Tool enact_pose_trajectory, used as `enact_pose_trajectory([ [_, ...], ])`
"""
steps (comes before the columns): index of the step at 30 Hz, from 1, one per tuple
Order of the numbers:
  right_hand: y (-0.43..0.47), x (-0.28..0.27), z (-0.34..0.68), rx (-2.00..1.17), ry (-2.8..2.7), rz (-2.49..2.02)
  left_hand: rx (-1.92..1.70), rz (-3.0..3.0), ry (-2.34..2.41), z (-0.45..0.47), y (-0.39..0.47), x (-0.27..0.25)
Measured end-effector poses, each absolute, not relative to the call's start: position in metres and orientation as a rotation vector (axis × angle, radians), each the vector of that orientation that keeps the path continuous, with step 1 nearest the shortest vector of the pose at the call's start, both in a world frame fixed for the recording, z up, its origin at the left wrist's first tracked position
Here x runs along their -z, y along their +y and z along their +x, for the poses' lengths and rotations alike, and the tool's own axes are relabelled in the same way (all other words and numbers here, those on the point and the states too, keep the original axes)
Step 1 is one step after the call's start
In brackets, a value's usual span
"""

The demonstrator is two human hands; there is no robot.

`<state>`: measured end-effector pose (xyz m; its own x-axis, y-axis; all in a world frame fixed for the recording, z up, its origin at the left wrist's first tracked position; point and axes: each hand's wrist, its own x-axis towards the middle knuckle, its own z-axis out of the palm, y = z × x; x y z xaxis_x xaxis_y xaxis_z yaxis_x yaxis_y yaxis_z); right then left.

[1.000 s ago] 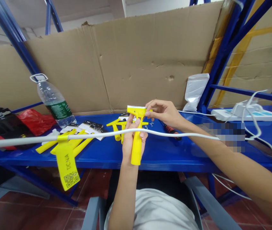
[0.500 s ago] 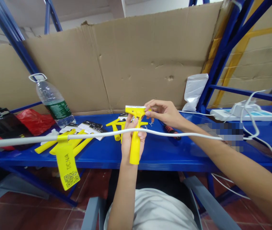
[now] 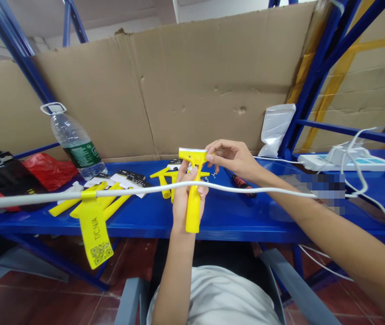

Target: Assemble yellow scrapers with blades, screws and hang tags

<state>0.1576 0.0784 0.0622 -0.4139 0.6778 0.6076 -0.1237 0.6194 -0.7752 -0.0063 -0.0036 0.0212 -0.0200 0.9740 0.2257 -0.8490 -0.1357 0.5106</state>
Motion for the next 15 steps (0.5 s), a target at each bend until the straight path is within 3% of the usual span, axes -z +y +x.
enact_pose_trajectory([
  [15,0.0812,-0.0621,0.1552,-1.022,-1.727,-0.39,-1.6,0.635,0.317,-0.0051,-0.0063,-0.0233],
])
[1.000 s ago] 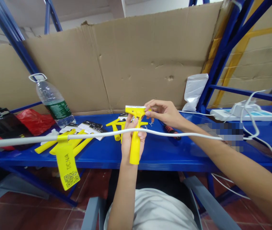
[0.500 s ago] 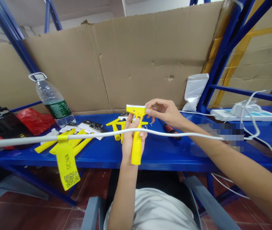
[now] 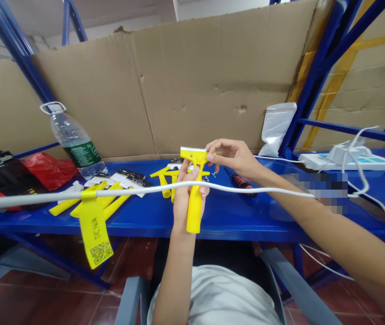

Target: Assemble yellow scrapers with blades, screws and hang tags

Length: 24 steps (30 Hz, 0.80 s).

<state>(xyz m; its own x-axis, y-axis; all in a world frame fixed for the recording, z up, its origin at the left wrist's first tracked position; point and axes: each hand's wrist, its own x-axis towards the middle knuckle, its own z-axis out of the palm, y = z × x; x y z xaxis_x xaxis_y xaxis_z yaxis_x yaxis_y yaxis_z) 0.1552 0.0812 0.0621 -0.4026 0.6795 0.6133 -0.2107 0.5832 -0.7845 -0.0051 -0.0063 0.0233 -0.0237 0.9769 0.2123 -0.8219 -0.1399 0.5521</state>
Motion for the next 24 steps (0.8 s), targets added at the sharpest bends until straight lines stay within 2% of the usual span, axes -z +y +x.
enact_pose_trajectory([
  [24,0.0839,-0.0566,0.1565,-1.06,-1.712,-0.405,-1.601,0.642,0.275,-0.0048,-0.0043,-0.0193],
])
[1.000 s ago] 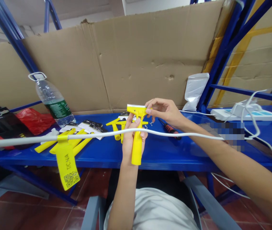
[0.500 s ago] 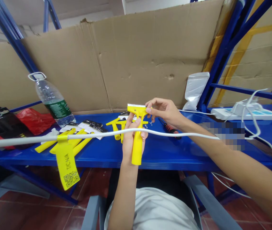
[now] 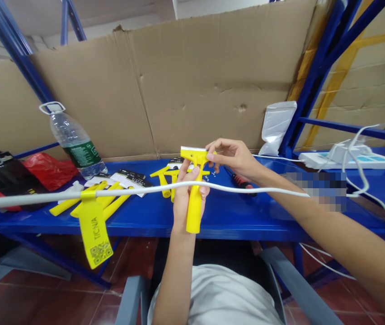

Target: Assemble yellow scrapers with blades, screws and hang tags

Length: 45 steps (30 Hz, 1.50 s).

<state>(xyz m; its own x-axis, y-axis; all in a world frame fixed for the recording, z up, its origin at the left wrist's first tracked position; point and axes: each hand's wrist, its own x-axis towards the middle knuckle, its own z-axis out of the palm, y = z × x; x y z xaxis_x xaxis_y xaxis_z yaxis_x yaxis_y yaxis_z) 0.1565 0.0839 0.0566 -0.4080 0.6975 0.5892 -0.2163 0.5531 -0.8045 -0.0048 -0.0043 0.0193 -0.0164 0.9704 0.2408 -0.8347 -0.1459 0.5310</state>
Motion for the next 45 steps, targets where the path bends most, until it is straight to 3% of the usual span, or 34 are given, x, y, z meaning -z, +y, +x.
enact_pose_trajectory([
  [45,0.0893,-0.0573,0.1578,-1.059,-1.629,-0.523,-1.58,0.635,0.269,-0.006,-0.0081,-0.0248],
])
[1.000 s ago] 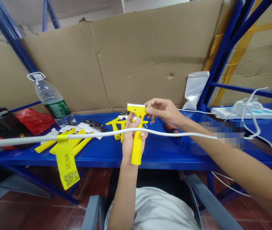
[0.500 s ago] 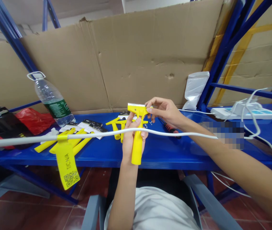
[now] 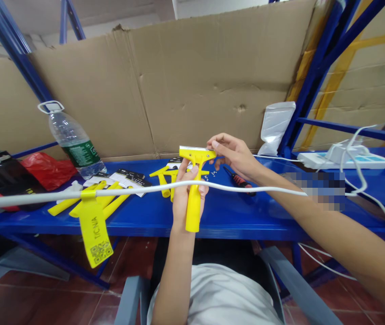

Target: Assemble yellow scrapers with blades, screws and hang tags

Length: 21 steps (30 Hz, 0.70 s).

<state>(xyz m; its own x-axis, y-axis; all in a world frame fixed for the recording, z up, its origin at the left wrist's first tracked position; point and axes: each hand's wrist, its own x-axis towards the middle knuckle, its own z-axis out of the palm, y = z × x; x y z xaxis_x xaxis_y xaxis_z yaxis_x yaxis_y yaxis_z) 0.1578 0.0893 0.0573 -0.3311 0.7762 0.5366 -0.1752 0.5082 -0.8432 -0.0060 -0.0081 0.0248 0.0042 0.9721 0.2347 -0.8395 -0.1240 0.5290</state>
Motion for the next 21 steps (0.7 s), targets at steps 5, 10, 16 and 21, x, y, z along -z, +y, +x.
enact_pose_trajectory([
  [5,0.114,-0.047,0.171,-0.458,-1.973,-0.91,-1.581,0.626,0.247,-0.007,-0.011,-0.025],
  [10,0.127,-0.034,0.185,-0.081,-2.336,-1.243,-1.597,0.636,0.266,-0.009,-0.01,-0.023],
  [16,0.132,-0.03,0.19,-0.043,-2.483,-1.471,-1.623,0.648,0.208,-0.008,-0.012,-0.023],
  [21,0.134,-0.029,0.188,-0.014,-2.501,-1.547,-1.627,0.649,0.206,-0.008,-0.015,-0.024],
])
